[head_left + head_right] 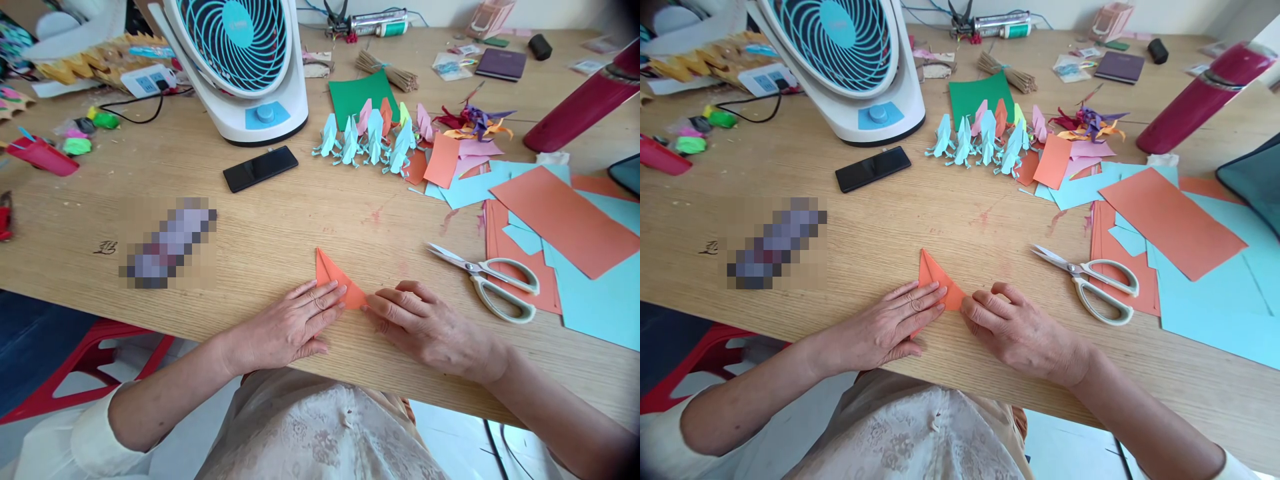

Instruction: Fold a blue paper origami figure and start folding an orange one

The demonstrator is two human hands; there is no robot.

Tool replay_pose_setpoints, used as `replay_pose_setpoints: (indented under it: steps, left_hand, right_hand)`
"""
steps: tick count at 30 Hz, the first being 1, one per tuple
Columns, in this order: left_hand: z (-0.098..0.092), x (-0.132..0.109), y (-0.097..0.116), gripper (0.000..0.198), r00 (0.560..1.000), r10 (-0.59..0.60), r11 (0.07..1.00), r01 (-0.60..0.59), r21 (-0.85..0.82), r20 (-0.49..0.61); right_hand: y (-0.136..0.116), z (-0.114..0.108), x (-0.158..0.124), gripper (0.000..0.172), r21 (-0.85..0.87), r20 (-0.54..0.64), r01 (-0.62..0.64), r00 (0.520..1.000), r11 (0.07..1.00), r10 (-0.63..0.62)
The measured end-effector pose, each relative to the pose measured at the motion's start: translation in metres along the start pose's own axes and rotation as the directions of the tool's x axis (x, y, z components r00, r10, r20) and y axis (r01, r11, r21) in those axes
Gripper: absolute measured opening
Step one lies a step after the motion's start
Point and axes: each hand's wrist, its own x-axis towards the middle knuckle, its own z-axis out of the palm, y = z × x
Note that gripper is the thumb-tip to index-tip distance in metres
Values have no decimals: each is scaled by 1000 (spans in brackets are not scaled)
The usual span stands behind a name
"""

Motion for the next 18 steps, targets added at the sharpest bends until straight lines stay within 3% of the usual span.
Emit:
replay_pose_setpoints:
  steps: [11,18]
  left_hand:
    - [-2,-1,1,61,1000,-8,1000,8,-7,9]
    - [-1,0,3,60,1000,-15,1000,15,15,-1]
  right_hand:
    - [6,-7,-24,25,-55,53,20,998,998,-17]
    - [0,-14,-21,23,6,-113,-112,987,994,112]
